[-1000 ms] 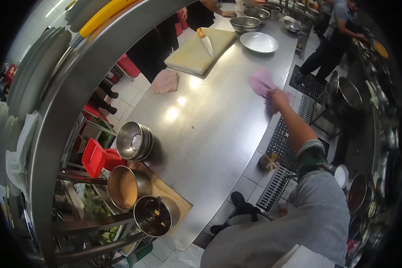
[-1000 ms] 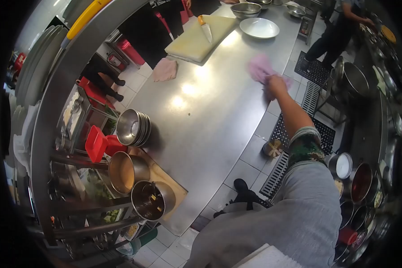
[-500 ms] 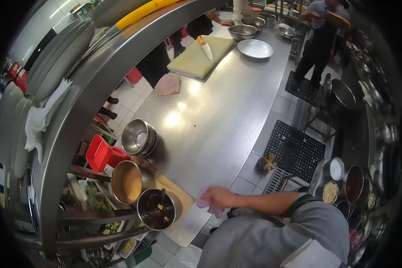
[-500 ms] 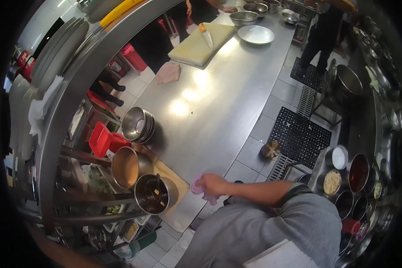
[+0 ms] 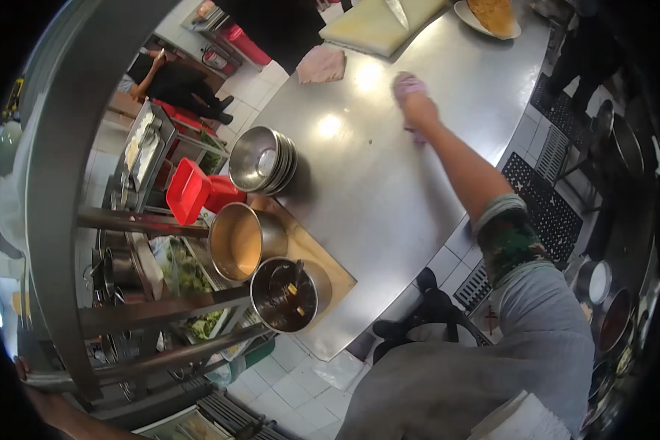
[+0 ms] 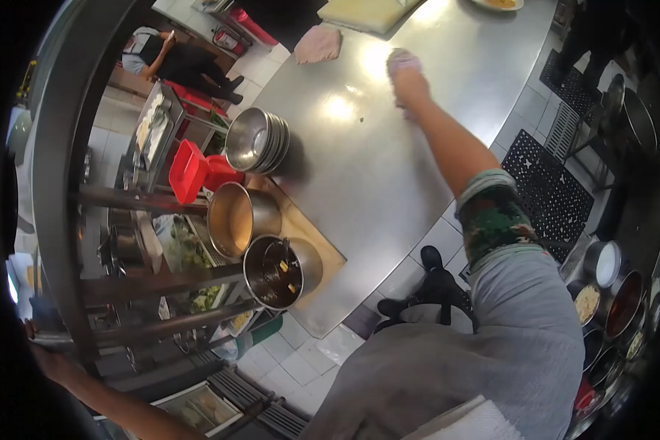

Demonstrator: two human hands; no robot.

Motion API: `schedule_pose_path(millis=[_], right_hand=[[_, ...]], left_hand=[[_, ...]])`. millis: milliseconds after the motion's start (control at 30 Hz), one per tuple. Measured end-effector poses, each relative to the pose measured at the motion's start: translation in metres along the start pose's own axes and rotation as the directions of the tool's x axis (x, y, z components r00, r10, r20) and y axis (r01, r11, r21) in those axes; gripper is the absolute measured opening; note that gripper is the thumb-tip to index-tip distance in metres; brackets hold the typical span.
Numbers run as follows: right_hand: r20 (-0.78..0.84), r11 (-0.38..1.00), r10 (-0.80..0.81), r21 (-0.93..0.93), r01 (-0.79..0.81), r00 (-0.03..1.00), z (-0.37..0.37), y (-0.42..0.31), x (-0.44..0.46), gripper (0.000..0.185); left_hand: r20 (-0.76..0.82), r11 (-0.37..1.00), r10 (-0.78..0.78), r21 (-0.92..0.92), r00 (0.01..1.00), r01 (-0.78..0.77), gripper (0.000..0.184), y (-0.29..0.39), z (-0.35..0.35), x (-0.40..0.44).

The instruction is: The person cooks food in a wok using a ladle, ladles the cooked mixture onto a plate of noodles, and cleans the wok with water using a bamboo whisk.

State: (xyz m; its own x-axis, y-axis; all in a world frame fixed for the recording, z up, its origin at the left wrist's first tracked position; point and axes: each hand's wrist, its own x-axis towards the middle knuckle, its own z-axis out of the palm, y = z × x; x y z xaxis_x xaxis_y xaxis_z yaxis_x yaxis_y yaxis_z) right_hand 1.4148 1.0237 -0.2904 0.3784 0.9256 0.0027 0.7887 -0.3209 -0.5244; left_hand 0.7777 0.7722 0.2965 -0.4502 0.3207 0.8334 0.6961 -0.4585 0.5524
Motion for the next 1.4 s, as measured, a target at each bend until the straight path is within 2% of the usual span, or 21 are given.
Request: schedule_pose_path(millis=[33, 133, 233, 500, 567, 667, 767, 800, 867, 900, 933, 967, 1000, 1033, 1100, 1133, 1200, 1233, 1267, 1333, 1400], right_hand=[[0.011, 0.988, -0.089, -0.124, 0.089, 0.996, 0.02, -0.019, -0.001, 0.025], [0.189, 0.951, -0.273, -0.096, 0.295, 0.943, 0.047, -0.087, -0.059, 0.029], [0.21, 0.88, -0.452, -0.053, 0.471, 0.867, 0.057, -0.114, -0.147, 0.036], [0.306, 0.842, -0.539, 0.157, 0.517, 0.785, 0.018, -0.084, -0.43, 0.038], [0.36, 0.823, -0.556, 0.362, 0.438, 0.749, 0.012, -0.074, -0.472, 0.041], [0.532, 0.872, -0.253, 0.488, -0.049, 0.808, -0.028, -0.083, -0.505, 0.042], [0.427, 0.736, -0.145, 0.65, -0.192, 0.892, -0.067, -0.104, -0.504, 0.041], [0.369, 0.808, -0.072, 0.566, -0.163, 0.927, -0.098, -0.133, -0.494, 0.037], [-0.033, 0.802, -0.311, 0.527, 0.281, 0.95, -0.11, -0.154, -0.443, 0.035], [-0.016, 0.818, -0.192, 0.55, 0.169, 0.981, -0.127, -0.178, -0.414, 0.035], [-0.135, 0.776, -0.186, 0.587, 0.23, 0.973, -0.143, -0.199, -0.389, 0.038], [-0.447, 0.774, -0.332, 0.375, 0.511, 0.831, -0.15, -0.21, -0.359, 0.042], [-0.522, 0.823, -0.32, 0.261, 0.505, 0.791, -0.167, -0.232, -0.353, 0.048], [-0.525, 0.801, -0.32, 0.295, 0.521, 0.789, -0.175, -0.245, -0.354, 0.052], [-0.464, 0.666, -0.343, 0.494, 0.559, 0.817, -0.179, -0.258, -0.369, 0.061], [-0.405, 0.831, -0.413, 0.199, 0.52, 0.816, -0.143, -0.237, -0.421, 0.058], [-0.13, 0.845, -0.48, 0.199, 0.497, 0.868, -0.112, -0.195, -0.508, 0.06], [0.037, 0.902, -0.399, 0.198, 0.385, 0.916, -0.083, -0.156, -0.548, 0.061], [0.015, 0.911, -0.32, 0.279, 0.303, 0.947, -0.054, -0.112, -0.595, 0.06], [0.204, 0.954, 0.082, 0.266, -0.136, 0.975, 0.011, 0.002, -0.71, 0.072], [0.354, 0.71, 0.503, 0.349, -0.611, 0.788, 0.06, 0.085, -0.854, 0.091]], left_hand=[[0.057, 0.999, 0.026, 0.022, 0.998, -0.028, 0.011, -0.008, -0.012, 0.012], [0.133, 0.996, 0.078, 0.023, 0.988, -0.082, 0.021, -0.016, -0.02, 0.021], [0.14, 0.993, 0.114, -0.021, 0.984, -0.112, 0.027, -0.001, 0.002, -0.008], [0.18, 0.971, 0.194, -0.177, 0.964, -0.162, 0.043, 0.047, 0.043, -0.069], [0.136, 0.991, 0.09, -0.109, 0.987, -0.075, 0.053, 0.058, 0.04, -0.083], [0.144, 0.994, 0.076, -0.089, 0.987, -0.064, 0.043, 0.028, 0.049, -0.056], [0.153, 0.997, 0.074, -0.042, 0.986, -0.068, 0.034, 0.006, 0.058, -0.029], [0.144, 0.995, 0.088, -0.068, 0.986, -0.079, 0.038, 0.009, 0.057, -0.03], [0.132, 0.987, 0.115, -0.125, 0.985, -0.098, 0.045, 0.016, 0.053, -0.038], [0.111, 0.979, 0.163, -0.145, 0.98, -0.147, 0.046, 0.018, 0.053, -0.041], [0.088, 0.968, 0.21, -0.16, 0.974, -0.194, 0.046, 0.017, 0.052, -0.043], [0.059, 0.954, 0.258, -0.172, 0.964, -0.245, 0.047, 0.015, 0.052, -0.043], [0.141, 0.964, 0.216, -0.186, 0.966, -0.189, 0.037, 0.007, 0.057, -0.037], [0.086, 0.884, 0.467, -0.068, 0.88, -0.463, 0.035, -0.007, 0.06, -0.028], [0.062, 0.499, 0.852, 0.201, 0.519, -0.843, 0.036, -0.042, 0.069, -0.006], [0.07, 0.467, 0.864, 0.255, 0.498, -0.846, 0.041, -0.049, 0.082, 0.0], [0.083, 0.415, 0.876, 0.372, 0.475, -0.831, 0.045, -0.089, 0.094, 0.022], [0.114, 0.644, 0.748, 0.114, 0.654, -0.756, 0.042, -0.096, 0.102, 0.027], [0.139, 0.813, 0.582, -0.133, 0.801, -0.567, 0.04, -0.103, 0.11, 0.032], [0.084, 0.854, 0.45, -0.332, 0.889, -0.401, 0.039, -0.062, 0.115, -0.001], [-0.047, 0.795, 0.444, -0.44, 0.895, -0.418, 0.039, 0.016, 0.102, -0.074]])
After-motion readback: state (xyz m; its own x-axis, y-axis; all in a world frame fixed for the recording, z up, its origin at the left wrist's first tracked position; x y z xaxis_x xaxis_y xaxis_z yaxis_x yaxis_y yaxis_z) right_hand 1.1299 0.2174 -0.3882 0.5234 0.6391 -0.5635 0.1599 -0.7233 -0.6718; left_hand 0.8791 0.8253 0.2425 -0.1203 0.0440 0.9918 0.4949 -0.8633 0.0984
